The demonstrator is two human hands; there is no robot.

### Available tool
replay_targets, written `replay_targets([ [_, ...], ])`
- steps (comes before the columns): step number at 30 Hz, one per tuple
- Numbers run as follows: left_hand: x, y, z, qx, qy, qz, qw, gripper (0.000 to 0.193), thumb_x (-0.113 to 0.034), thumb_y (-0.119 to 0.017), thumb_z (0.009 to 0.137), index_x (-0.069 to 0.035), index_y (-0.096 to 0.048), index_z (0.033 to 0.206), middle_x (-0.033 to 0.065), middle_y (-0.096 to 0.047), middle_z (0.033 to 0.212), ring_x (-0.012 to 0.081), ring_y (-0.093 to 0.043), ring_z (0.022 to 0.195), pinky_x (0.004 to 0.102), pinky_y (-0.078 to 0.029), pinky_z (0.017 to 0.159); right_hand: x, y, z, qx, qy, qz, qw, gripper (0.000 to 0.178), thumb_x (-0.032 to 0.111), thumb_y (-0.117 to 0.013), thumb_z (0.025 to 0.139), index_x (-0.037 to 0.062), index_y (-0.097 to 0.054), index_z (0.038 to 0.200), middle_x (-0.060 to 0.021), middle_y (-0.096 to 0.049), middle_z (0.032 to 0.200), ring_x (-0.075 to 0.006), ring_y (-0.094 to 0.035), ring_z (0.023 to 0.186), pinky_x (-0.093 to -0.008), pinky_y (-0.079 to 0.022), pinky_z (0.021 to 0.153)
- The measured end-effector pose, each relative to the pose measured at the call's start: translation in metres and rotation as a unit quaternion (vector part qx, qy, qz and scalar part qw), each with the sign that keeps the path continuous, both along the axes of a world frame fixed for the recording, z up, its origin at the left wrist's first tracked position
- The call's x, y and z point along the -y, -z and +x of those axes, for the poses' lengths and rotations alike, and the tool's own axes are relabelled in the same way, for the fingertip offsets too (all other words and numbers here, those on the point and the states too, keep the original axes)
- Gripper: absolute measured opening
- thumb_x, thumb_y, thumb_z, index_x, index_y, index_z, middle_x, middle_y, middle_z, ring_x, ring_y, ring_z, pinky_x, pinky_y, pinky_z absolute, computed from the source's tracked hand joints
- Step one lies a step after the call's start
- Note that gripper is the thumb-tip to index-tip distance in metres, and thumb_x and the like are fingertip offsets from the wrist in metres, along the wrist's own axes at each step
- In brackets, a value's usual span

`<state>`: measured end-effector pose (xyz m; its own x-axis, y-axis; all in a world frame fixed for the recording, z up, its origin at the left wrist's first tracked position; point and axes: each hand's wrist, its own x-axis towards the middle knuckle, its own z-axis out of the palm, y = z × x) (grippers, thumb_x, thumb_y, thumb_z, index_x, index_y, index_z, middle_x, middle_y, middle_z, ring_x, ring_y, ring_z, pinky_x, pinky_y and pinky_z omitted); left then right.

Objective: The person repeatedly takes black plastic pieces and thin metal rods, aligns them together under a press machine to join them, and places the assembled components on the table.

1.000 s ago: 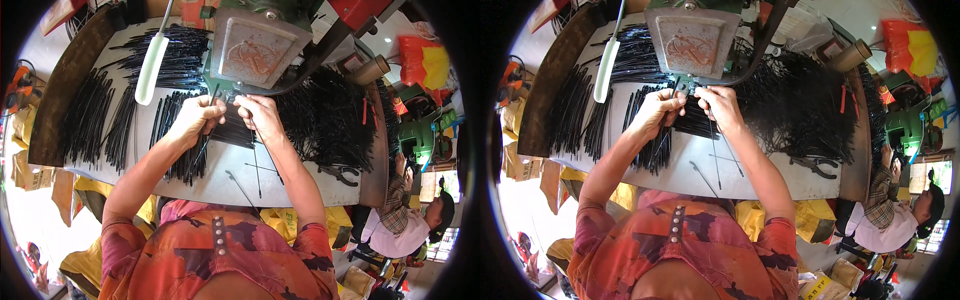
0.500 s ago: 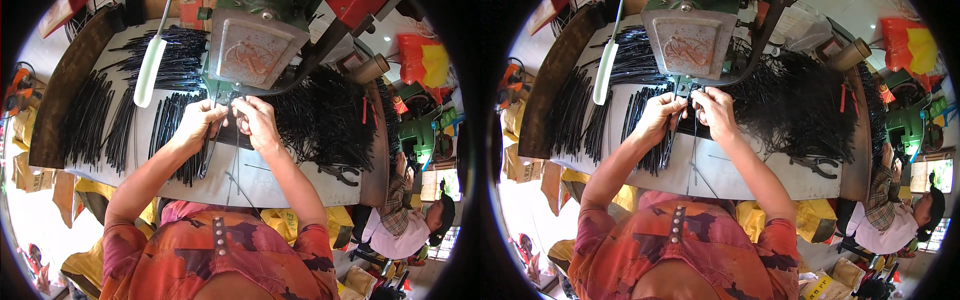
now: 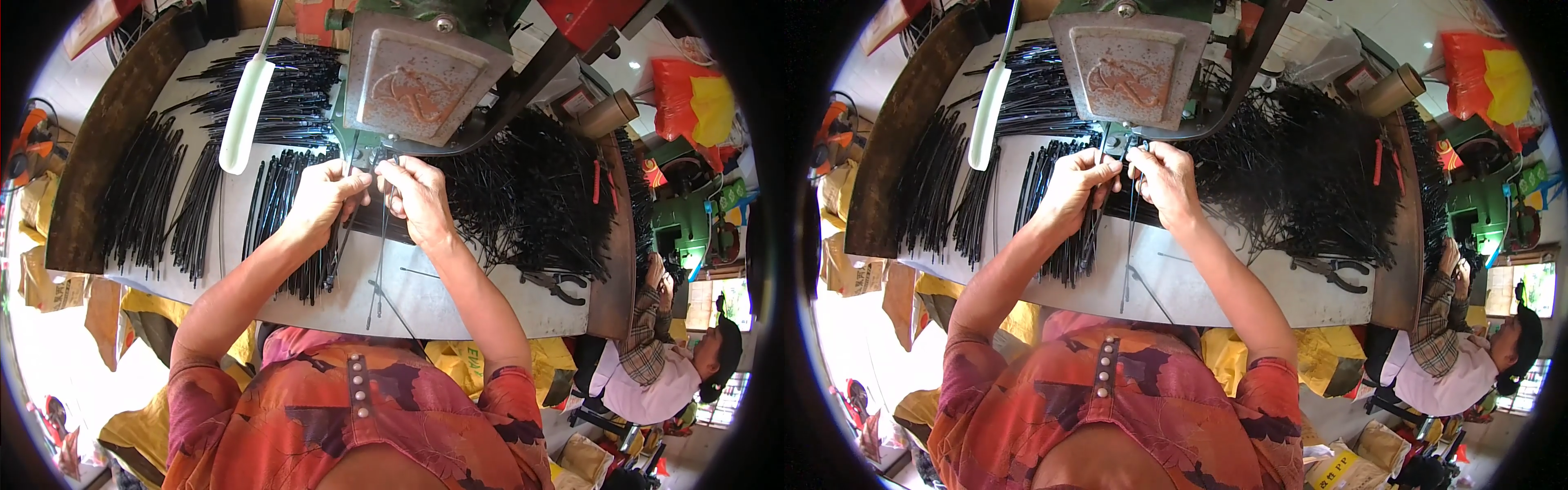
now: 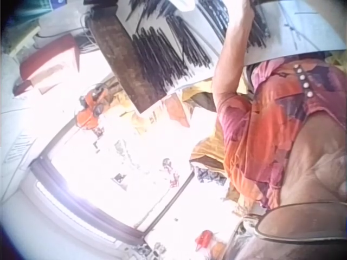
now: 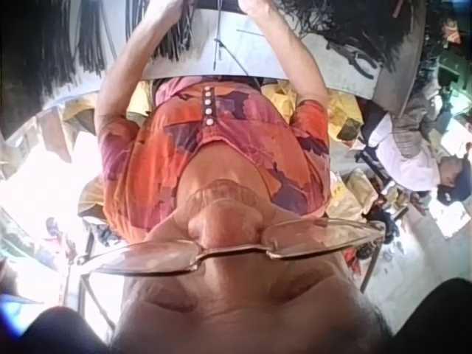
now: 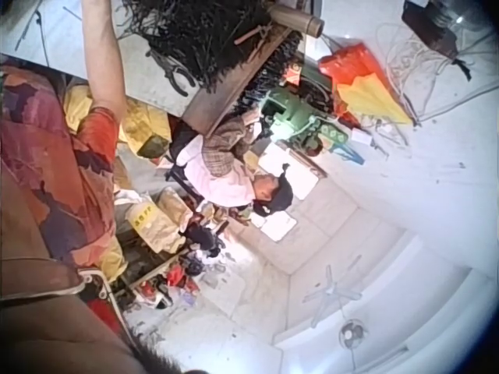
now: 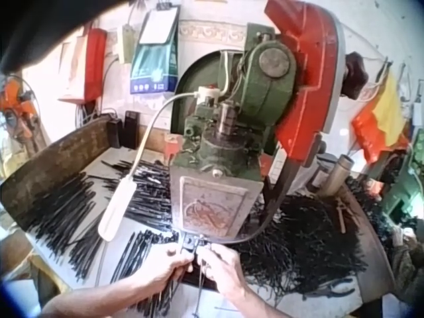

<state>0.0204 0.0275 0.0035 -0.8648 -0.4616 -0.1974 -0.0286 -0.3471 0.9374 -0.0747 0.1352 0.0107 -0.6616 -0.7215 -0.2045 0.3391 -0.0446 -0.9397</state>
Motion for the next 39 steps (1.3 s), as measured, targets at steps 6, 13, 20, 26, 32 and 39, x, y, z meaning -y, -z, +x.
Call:
replay_targets([
  [6, 0.001, 0.000, -0.002, -0.004, 0.007, -0.012, 1.000, 0.015, -0.010, -0.059, 0.076, -0.006, -0.050, 0.065, 0.0038, -0.054, 0.058, 0.0047, -0.039, 0.040, 0.0170, -0.027, 0.037, 0.000, 0.000, -0.001, -0.017, -0.003, 0.001, 1.000, 0.015, 0.013, -0.056, 0.076, 0.0014, -0.052, 0.068, -0.0019, -0.050, 0.058, -0.0024, -0.036, 0.039, -0.0160, -0.026, 0.033],
  [13, 0.004, -0.004, 0.000, -0.001, 0.019, -0.027, 0.999, 0.015, -0.010, -0.059, 0.076, -0.006, -0.050, 0.064, 0.0039, -0.054, 0.058, 0.0042, -0.038, 0.040, 0.0171, -0.027, 0.036, -0.001, -0.004, 0.000, -0.031, -0.011, 0.009, 0.999, 0.014, 0.012, -0.056, 0.077, 0.0018, -0.053, 0.068, -0.0014, -0.049, 0.058, -0.0026, -0.037, 0.041, -0.0158, -0.026, 0.035],
  [20, 0.002, -0.002, -0.001, 0.002, 0.017, -0.005, 1.000, 0.014, -0.010, -0.060, 0.076, -0.006, -0.051, 0.066, 0.0032, -0.053, 0.057, 0.0040, -0.036, 0.040, 0.0171, -0.025, 0.036, 0.000, -0.006, -0.001, -0.028, -0.013, 0.009, 0.999, 0.016, 0.012, -0.055, 0.077, 0.0004, -0.052, 0.066, -0.0027, -0.050, 0.057, -0.0033, -0.037, 0.040, -0.0164, -0.027, 0.035],
  [26, 0.001, 0.006, -0.004, -0.013, 0.017, 0.016, 1.000, 0.013, -0.011, -0.059, 0.077, -0.006, -0.051, 0.067, 0.0023, -0.053, 0.057, 0.0042, -0.037, 0.040, 0.0171, -0.025, 0.037, 0.002, 0.003, -0.003, -0.023, -0.009, 0.015, 1.000, 0.016, 0.010, -0.054, 0.077, 0.0005, -0.051, 0.065, -0.0028, -0.049, 0.056, -0.0031, -0.036, 0.038, -0.0165, -0.025, 0.032],
  [32, -0.001, 0.001, -0.004, -0.003, 0.008, 0.012, 1.000, 0.013, -0.011, -0.058, 0.077, -0.006, -0.051, 0.067, 0.0022, -0.053, 0.057, 0.0039, -0.037, 0.040, 0.0168, -0.026, 0.037, 0.003, 0.002, -0.003, 0.000, -0.008, 0.008, 1.000, 0.017, 0.011, -0.054, 0.077, 0.0007, -0.051, 0.064, -0.0028, -0.049, 0.056, -0.0028, -0.035, 0.037, -0.0167, -0.024, 0.031],
  [39, -0.001, 0.000, -0.005, -0.021, -0.006, 0.013, 1.000, 0.013, -0.009, -0.060, 0.074, -0.003, -0.052, 0.066, 0.0045, -0.052, 0.056, 0.0050, -0.038, 0.039, 0.0176, -0.026, 0.035, 0.002, 0.000, -0.004, -0.008, -0.034, 0.007, 0.999, 0.014, 0.012, -0.054, 0.080, 0.0020, -0.052, 0.070, -0.0017, -0.049, 0.058, -0.0023, -0.037, 0.040, -0.0154, -0.025, 0.034],
])
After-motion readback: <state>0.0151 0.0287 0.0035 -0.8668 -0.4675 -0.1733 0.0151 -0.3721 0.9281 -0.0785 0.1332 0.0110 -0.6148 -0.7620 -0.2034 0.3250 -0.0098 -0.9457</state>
